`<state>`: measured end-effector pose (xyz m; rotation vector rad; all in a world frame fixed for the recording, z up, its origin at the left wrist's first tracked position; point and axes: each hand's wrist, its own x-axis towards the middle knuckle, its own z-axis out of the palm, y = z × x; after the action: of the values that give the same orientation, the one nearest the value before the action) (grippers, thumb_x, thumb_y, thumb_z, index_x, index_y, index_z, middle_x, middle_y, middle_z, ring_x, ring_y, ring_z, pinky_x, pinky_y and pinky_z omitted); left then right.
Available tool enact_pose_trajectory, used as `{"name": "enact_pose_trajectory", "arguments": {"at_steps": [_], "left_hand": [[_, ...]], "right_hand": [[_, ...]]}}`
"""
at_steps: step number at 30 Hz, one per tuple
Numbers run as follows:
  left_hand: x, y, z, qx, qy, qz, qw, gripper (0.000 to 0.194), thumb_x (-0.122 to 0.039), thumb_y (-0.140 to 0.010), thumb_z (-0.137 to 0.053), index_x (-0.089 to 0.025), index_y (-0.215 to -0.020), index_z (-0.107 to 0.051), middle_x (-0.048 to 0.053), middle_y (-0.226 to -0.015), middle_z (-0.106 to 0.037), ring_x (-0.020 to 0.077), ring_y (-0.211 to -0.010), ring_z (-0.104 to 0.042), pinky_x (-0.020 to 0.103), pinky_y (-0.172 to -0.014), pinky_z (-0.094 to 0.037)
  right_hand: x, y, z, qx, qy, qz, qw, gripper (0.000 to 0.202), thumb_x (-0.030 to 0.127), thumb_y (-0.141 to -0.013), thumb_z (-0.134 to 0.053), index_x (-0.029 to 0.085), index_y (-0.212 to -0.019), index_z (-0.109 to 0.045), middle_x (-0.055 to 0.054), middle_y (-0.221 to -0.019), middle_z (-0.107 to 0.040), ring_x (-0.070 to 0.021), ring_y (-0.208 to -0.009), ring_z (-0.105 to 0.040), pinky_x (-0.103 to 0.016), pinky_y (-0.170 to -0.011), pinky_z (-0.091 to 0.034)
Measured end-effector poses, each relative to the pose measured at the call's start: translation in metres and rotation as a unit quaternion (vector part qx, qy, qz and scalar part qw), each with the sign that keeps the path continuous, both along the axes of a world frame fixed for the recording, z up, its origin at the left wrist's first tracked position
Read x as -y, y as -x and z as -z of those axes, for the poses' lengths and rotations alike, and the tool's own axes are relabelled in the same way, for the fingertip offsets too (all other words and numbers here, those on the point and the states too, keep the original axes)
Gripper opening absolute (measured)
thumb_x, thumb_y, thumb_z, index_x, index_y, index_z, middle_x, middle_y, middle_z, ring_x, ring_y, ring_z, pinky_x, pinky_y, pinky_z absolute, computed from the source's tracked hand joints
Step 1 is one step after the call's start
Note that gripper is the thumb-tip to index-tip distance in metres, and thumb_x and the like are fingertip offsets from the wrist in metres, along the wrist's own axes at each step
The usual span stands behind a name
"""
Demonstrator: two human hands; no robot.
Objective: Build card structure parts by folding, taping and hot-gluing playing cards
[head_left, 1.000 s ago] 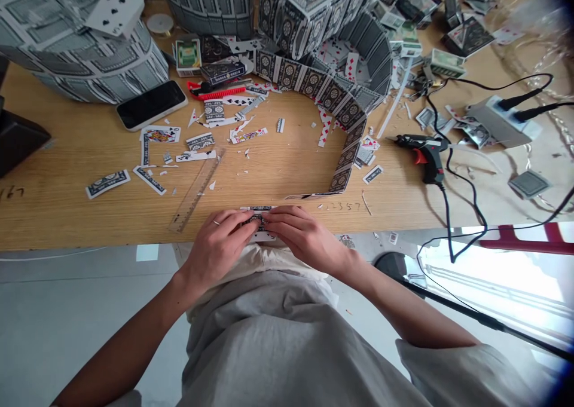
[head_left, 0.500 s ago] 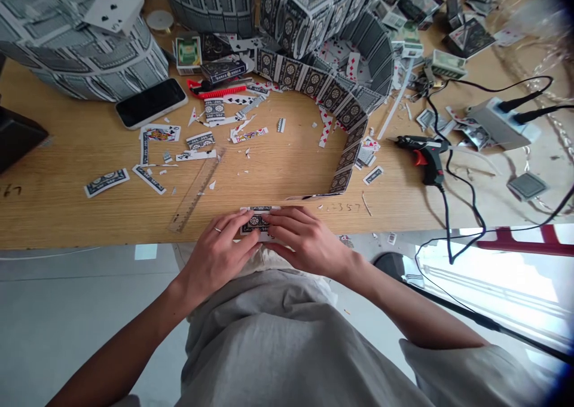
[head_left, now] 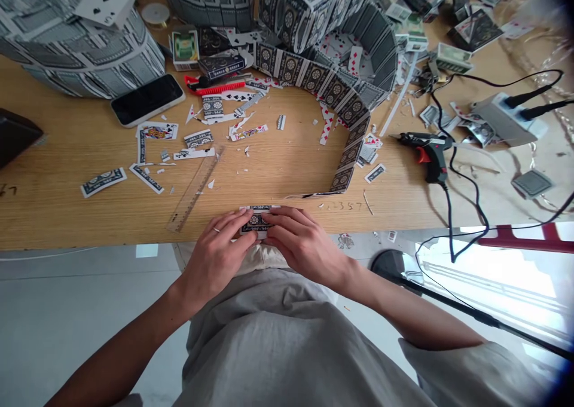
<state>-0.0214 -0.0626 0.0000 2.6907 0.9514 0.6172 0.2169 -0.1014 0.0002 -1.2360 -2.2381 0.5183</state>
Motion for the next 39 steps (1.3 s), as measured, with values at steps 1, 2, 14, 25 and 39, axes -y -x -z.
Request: {"name": "enact_pose_trajectory", "arguments": {"at_steps": [1, 2, 14, 25, 39], "left_hand": [[0.000, -0.001, -0.001, 0.002, 0.008, -0.004, 1.000, 0.008, -0.015, -0.104, -0.069, -0.020, -0.102, -0.076, 0.014, -0.139, -0.076, 0.0290, -0.132, -0.073, 0.047, -0.113, -0.060], [0.000, -0.002, -0.001, 0.003, 0.016, -0.008, 1.000, 0.008, -0.015, -0.104, -0.068, -0.020, -0.103, -0.075, 0.013, -0.138, -0.076, 0.0289, -0.131, -0.073, 0.047, -0.112, -0.060], [-0.013, -0.011, -0.011, -0.007, 0.108, -0.036, 0.993, 0.007, -0.014, -0.103, -0.070, -0.021, -0.102, -0.070, 0.005, -0.111, -0.077, 0.0267, -0.109, -0.075, 0.045, -0.098, -0.057], [-0.028, -0.013, -0.007, 0.042, 0.180, -0.063, 0.981, 0.009, -0.017, -0.104, -0.067, -0.023, -0.103, -0.074, 0.004, -0.100, -0.071, 0.0246, -0.100, -0.066, 0.040, -0.091, -0.056], [0.014, -0.003, 0.015, -0.015, -0.048, -0.014, 0.999, 0.035, -0.011, -0.099, -0.065, -0.015, -0.134, -0.071, 0.019, -0.150, -0.070, 0.0349, -0.144, -0.065, 0.052, -0.118, -0.054]], "right_hand": [[0.001, 0.002, -0.001, -0.007, 0.003, 0.007, 1.000, 0.012, 0.015, -0.109, -0.064, 0.017, -0.110, -0.075, -0.013, -0.135, -0.079, -0.0331, -0.131, -0.070, -0.052, -0.110, -0.062], [0.001, 0.004, -0.002, -0.014, 0.007, 0.012, 1.000, 0.013, 0.013, -0.108, -0.063, 0.017, -0.112, -0.075, -0.014, -0.134, -0.079, -0.0329, -0.131, -0.070, -0.052, -0.110, -0.062], [-0.006, 0.012, -0.012, -0.012, 0.081, 0.044, 0.996, 0.016, 0.008, -0.105, -0.056, 0.018, -0.106, -0.068, -0.014, -0.125, -0.078, -0.0304, -0.104, -0.072, -0.047, -0.095, -0.059], [-0.025, 0.006, -0.012, -0.011, 0.140, 0.047, 0.989, 0.027, 0.006, -0.103, -0.065, 0.022, -0.126, -0.062, -0.010, -0.119, -0.075, -0.0293, -0.110, -0.070, -0.041, -0.095, -0.056], [0.000, 0.015, 0.007, 0.004, 0.021, 0.075, 0.997, 0.036, 0.015, -0.112, -0.050, 0.015, -0.147, -0.058, -0.016, -0.129, -0.079, -0.0311, -0.116, -0.069, -0.047, -0.097, -0.056]]}}
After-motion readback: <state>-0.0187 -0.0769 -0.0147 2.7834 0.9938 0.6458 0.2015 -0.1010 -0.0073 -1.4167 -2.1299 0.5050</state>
